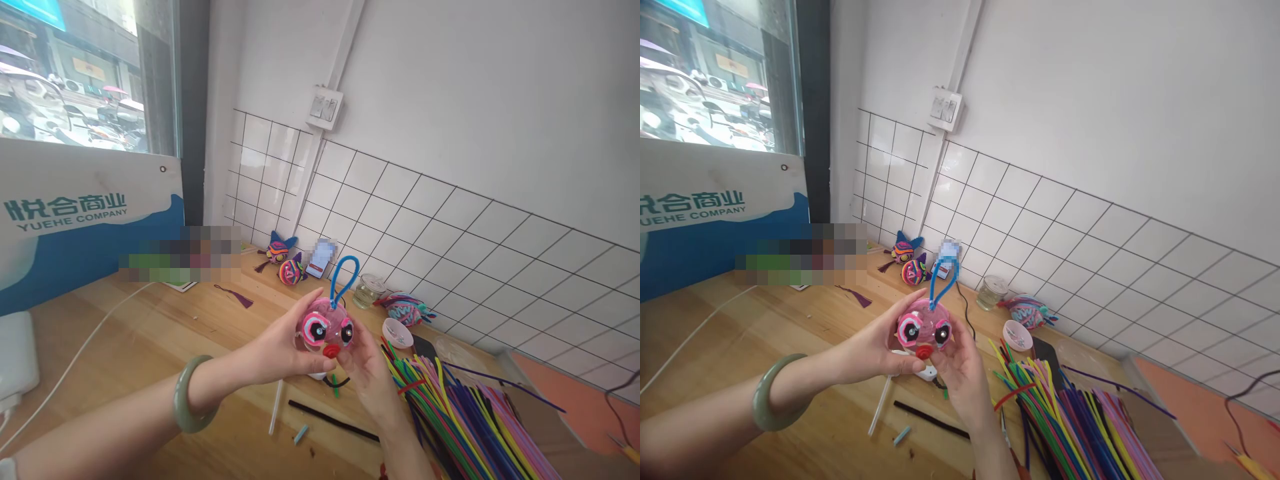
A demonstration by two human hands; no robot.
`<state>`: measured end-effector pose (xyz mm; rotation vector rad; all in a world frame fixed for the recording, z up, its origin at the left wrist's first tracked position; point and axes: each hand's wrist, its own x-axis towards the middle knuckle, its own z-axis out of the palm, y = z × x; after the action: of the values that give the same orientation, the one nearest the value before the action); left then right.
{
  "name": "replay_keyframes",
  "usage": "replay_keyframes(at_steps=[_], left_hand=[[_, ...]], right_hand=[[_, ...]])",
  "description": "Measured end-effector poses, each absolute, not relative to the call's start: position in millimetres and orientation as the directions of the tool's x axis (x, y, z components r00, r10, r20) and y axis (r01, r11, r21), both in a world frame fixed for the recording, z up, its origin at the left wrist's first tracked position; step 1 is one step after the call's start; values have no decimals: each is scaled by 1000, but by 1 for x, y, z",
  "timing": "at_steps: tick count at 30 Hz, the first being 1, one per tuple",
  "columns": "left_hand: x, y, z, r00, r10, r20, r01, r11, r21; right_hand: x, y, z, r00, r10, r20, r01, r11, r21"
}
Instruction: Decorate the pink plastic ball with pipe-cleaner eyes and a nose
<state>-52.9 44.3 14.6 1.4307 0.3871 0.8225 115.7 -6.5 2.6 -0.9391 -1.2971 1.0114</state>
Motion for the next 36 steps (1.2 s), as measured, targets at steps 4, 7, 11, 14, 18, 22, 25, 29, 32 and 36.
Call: replay_keyframes(at_steps=[4,7,11,14,18,22,25,29,32,36], left_hand=[[-58,46,15,701,684,203,-258,-22,966],[-62,49,22,661,729,176,-198,-57,979],[-66,52,35,554,810,190,-103,-159,982],[-67,55,37,415,852,320,-44,-332,942],[-67,58,34,402,809,429,18,-475,880],[-68,57,36,435,805,403,6,-450,893],[-71,56,39,459,789,408,45,-480,876],[-74,58,39,520,743,421,132,-557,820],[-76,60,38,545,705,454,252,-654,713],[-78,62,39,600,629,494,384,-769,511]], right_hand=[[117,-6,0,-32,955,296,-88,293,-952],[118,-6,-3,-34,956,292,-86,289,-954],[118,-7,-3,-46,950,310,-89,305,-948],[117,-7,-4,-65,950,306,-77,301,-951],[117,-6,-9,-92,951,294,-63,289,-955],[116,-8,-13,-39,955,295,31,296,-955],[113,-11,-11,31,952,304,163,295,-941],[110,-15,-7,83,950,302,322,261,-910],[109,-17,-6,87,948,306,383,251,-889],[108,-17,-6,64,961,268,375,226,-899]])
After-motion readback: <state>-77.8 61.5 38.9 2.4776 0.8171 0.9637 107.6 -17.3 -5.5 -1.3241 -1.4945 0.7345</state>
